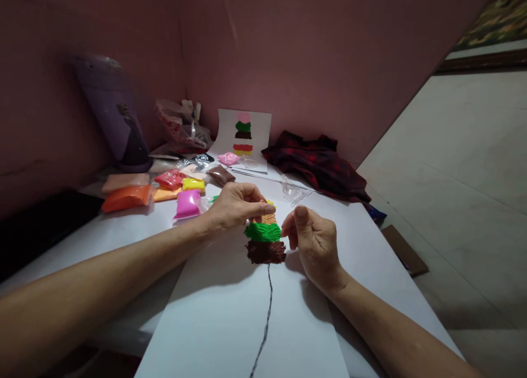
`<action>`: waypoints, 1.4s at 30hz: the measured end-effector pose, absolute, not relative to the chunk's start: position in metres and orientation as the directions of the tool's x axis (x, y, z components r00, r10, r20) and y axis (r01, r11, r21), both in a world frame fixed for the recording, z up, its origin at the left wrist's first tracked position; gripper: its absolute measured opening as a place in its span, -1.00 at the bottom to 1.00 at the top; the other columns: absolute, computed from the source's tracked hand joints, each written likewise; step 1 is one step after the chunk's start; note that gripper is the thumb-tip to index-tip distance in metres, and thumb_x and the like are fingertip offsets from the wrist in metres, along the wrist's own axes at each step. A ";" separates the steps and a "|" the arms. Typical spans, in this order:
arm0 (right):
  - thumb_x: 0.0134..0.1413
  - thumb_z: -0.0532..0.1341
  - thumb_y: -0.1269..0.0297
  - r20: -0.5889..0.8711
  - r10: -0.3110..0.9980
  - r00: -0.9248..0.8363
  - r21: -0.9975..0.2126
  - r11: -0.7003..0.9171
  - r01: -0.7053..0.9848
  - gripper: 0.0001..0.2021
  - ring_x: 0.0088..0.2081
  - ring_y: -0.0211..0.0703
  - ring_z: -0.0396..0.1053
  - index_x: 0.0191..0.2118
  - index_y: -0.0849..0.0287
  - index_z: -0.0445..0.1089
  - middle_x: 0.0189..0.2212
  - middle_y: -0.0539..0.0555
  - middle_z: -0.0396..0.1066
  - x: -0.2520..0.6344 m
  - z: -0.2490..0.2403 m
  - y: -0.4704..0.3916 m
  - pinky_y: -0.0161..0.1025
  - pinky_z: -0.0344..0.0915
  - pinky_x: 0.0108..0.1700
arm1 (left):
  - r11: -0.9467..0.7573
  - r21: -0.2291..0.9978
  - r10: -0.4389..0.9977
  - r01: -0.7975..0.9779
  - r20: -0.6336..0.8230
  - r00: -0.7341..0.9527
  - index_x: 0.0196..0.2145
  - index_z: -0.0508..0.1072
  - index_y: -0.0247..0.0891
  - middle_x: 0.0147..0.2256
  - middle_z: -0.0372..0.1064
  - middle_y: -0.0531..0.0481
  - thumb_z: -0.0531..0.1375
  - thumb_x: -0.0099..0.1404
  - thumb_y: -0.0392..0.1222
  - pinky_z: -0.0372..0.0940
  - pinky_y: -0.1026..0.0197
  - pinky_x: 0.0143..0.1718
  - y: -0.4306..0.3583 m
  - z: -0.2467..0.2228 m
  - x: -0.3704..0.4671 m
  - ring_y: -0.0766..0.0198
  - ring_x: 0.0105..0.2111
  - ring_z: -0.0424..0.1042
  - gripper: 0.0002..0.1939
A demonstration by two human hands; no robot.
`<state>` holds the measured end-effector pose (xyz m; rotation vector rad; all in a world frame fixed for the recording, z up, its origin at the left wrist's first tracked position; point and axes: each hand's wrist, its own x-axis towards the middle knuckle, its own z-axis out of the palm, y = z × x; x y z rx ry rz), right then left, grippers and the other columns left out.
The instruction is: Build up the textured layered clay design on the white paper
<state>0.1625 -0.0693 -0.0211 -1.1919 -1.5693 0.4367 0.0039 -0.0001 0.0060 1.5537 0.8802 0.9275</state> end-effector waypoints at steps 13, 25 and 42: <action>0.27 -0.05 0.11 0.537 0.841 0.055 -0.761 0.455 0.463 -0.56 -0.63 -0.38 0.18 -0.56 0.19 0.30 -0.65 -0.03 0.25 0.162 -0.021 -0.069 -0.37 0.13 -0.54 | -0.299 0.941 0.820 0.158 0.168 0.546 -0.68 0.23 -0.30 -0.74 0.17 0.10 0.03 0.29 -0.01 0.04 0.39 -0.67 0.000 0.005 0.001 0.49 -0.73 0.11 -0.54; 0.27 -0.05 0.13 0.537 0.842 0.052 -0.757 0.454 0.470 -0.56 -0.63 -0.37 0.18 -0.58 0.18 0.28 -0.64 -0.03 0.25 0.163 -0.021 -0.069 -0.35 0.13 -0.53 | -0.156 0.985 0.880 0.073 0.105 0.464 -0.49 0.36 -0.36 -0.60 0.35 0.06 0.20 0.12 -0.23 0.13 0.38 -0.68 0.007 0.000 0.003 0.47 -0.70 0.24 -0.86; 0.27 -0.05 0.11 0.540 0.840 0.051 -0.758 0.458 0.465 -0.55 -0.64 -0.38 0.17 -0.57 0.19 0.31 -0.65 -0.03 0.24 0.162 -0.021 -0.068 -0.35 0.12 -0.54 | -0.135 0.991 0.887 -0.004 0.122 0.446 -0.38 0.40 -0.36 -0.68 0.23 0.13 0.12 0.17 -0.33 -0.03 0.42 -0.70 0.003 0.005 0.004 0.50 -0.70 0.14 -0.93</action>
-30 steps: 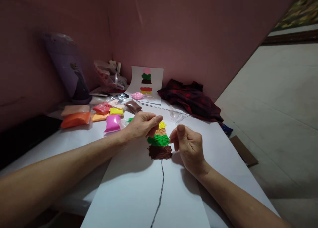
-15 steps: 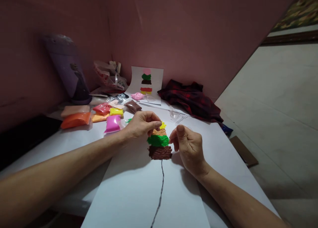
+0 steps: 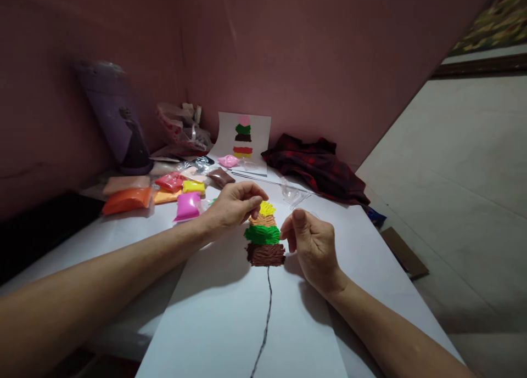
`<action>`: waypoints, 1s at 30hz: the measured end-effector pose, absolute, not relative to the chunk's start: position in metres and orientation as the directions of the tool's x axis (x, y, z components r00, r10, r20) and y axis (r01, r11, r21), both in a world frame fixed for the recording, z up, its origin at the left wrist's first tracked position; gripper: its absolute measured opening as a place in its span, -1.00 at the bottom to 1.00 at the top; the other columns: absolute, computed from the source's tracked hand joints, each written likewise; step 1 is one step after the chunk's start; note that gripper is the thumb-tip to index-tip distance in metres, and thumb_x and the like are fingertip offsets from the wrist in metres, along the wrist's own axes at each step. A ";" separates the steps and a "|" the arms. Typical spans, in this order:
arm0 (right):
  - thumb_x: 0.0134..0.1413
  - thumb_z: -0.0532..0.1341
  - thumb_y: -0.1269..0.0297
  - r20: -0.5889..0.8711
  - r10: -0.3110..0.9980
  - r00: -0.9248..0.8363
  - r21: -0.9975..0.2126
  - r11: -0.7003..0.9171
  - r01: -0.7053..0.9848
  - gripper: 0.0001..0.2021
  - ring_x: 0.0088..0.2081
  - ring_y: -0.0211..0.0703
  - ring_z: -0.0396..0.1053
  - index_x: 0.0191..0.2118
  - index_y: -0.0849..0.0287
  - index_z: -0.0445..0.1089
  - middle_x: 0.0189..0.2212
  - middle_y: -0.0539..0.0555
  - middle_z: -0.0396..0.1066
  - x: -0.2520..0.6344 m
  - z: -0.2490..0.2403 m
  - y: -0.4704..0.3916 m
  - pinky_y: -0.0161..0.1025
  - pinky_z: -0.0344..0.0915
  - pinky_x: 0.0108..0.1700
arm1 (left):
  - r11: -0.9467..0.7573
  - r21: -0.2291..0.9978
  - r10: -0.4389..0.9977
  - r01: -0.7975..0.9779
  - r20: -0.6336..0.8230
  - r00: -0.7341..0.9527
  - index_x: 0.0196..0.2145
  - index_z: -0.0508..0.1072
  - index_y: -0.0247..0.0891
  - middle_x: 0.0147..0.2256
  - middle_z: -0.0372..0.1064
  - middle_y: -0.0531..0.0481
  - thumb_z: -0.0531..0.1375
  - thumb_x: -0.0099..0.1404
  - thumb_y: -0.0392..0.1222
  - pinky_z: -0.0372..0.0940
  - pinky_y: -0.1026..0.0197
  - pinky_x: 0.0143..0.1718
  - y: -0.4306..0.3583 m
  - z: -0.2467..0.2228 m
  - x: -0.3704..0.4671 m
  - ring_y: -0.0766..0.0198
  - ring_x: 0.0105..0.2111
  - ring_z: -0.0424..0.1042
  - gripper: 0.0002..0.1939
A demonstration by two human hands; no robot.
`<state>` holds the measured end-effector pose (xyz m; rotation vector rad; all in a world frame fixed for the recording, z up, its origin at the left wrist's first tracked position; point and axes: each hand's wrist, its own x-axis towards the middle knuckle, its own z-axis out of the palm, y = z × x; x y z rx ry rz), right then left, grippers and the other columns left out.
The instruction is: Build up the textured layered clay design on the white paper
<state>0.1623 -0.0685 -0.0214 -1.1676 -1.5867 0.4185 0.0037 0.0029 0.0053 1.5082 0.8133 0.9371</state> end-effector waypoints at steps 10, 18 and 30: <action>0.28 -0.05 0.12 0.543 0.838 0.042 -0.750 0.462 0.474 -0.55 -0.64 -0.38 0.17 -0.56 0.19 0.31 -0.66 -0.04 0.24 0.162 -0.021 -0.069 -0.35 0.13 -0.53 | -0.152 0.987 0.897 -0.053 0.161 0.412 -0.43 0.40 -0.36 -0.74 -0.06 0.23 0.10 0.24 -0.18 -0.20 0.38 -0.70 0.006 0.002 0.005 0.51 -0.73 -0.07 -0.80; 0.27 -0.06 0.11 0.552 0.833 0.038 -0.738 0.466 0.488 -0.54 -0.64 -0.35 0.18 -0.58 0.18 0.31 -0.67 -0.04 0.23 0.161 -0.020 -0.068 -0.34 0.14 -0.51 | -0.103 0.995 0.906 0.001 0.093 0.413 -0.50 0.37 -0.32 -0.79 -0.03 0.23 0.09 0.25 -0.08 -0.19 0.38 -0.72 0.003 0.004 0.004 0.53 -0.77 -0.09 -0.72; 0.28 -0.06 0.12 0.549 0.835 0.038 -0.736 0.461 0.496 -0.54 -0.63 -0.35 0.18 -0.58 0.17 0.29 -0.68 -0.04 0.23 0.161 -0.020 -0.068 -0.33 0.13 -0.51 | -0.099 0.994 0.919 0.041 0.075 0.387 -0.20 0.43 -0.42 -0.48 0.41 0.00 0.09 0.21 -0.32 0.20 0.36 -0.64 0.011 -0.003 0.005 0.49 -0.67 0.23 -0.79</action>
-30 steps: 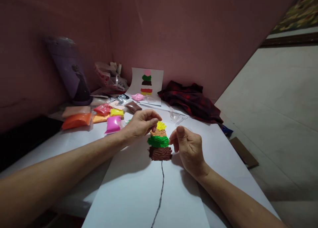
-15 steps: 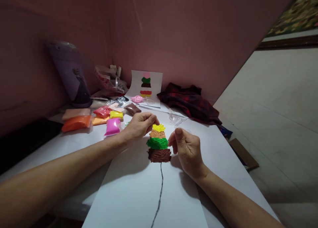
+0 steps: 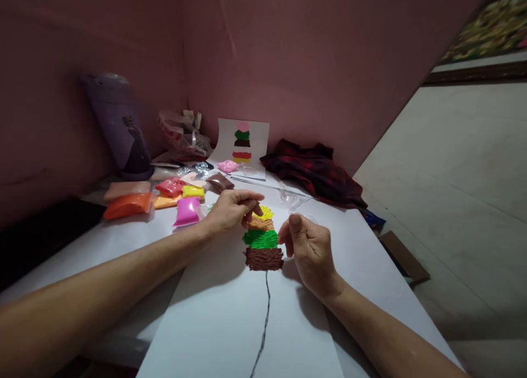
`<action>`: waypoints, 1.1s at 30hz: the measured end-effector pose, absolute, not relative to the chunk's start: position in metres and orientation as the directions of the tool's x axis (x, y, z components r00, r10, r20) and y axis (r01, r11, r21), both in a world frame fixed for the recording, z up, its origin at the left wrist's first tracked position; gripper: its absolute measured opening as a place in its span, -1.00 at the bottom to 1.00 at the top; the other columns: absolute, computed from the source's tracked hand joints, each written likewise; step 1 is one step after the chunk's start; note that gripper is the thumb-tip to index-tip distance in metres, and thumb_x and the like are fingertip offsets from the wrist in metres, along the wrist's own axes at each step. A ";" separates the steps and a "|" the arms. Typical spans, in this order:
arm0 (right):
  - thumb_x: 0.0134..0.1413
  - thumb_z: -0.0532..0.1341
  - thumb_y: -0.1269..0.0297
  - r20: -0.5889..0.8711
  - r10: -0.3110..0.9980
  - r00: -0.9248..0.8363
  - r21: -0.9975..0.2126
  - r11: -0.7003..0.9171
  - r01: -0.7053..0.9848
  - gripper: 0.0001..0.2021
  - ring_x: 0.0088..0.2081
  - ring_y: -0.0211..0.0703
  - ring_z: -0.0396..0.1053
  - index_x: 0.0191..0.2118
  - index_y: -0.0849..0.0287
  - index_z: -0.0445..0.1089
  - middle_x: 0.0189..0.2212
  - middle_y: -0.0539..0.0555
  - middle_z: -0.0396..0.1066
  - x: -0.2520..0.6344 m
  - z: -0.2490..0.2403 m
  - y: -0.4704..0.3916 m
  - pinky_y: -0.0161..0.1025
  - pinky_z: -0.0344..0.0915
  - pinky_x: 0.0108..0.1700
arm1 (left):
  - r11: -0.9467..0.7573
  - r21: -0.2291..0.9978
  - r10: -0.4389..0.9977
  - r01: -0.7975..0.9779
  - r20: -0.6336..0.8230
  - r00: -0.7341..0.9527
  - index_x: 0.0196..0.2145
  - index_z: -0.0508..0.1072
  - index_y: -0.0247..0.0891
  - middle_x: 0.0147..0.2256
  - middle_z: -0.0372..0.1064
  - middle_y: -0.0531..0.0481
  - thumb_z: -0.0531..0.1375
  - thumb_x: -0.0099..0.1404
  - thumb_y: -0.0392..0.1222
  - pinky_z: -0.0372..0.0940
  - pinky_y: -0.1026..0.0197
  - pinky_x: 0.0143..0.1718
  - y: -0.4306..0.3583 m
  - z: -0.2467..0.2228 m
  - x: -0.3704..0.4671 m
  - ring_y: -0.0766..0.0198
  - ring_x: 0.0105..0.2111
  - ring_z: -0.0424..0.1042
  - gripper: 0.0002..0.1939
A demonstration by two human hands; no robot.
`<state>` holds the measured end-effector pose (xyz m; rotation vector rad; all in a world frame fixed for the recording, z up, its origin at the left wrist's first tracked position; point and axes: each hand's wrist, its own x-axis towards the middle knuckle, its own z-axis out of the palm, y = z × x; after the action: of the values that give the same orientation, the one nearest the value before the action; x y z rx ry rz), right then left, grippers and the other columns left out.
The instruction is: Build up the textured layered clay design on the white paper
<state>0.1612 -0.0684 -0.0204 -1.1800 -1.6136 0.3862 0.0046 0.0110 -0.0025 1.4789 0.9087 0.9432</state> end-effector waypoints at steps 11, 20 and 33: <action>0.27 -0.07 0.09 0.544 0.839 0.026 -0.729 0.456 0.511 -0.53 -0.63 -0.33 0.19 -0.58 0.17 0.30 -0.69 -0.04 0.23 0.162 -0.020 -0.068 -0.32 0.15 -0.53 | -0.102 0.985 0.875 0.136 0.024 0.483 -0.47 0.39 -0.36 -0.56 0.44 0.00 0.22 0.09 -0.22 0.19 0.38 -0.65 0.009 0.000 0.002 0.44 -0.66 0.31 -0.87; 0.27 -0.06 0.08 0.531 0.847 0.025 -0.747 0.453 0.486 -0.54 -0.64 -0.35 0.18 -0.57 0.17 0.30 -0.66 -0.02 0.25 0.162 -0.021 -0.068 -0.33 0.14 -0.54 | -0.212 0.965 0.856 0.153 0.107 0.506 -0.63 0.24 -0.27 -0.80 0.19 0.11 0.01 0.30 -0.04 -0.03 0.40 -0.73 0.007 0.000 0.003 0.49 -0.80 0.07 -0.60; 0.21 -0.02 -0.04 0.455 0.873 0.175 -0.870 0.395 0.294 -0.51 -0.71 -0.38 0.14 -0.57 0.20 0.31 -0.70 -0.03 0.27 0.158 -0.020 -0.067 -0.38 0.09 -0.64 | -0.242 0.957 0.889 0.159 0.152 0.433 -0.77 0.15 -0.25 -0.84 0.06 0.13 0.03 0.21 0.20 -0.05 0.36 -0.71 0.002 0.005 0.001 0.50 -0.80 0.06 -0.42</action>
<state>0.1582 -0.0675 -0.0200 -1.1460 -1.3820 0.5737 0.0008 0.0018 0.0053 1.6856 0.9195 0.9130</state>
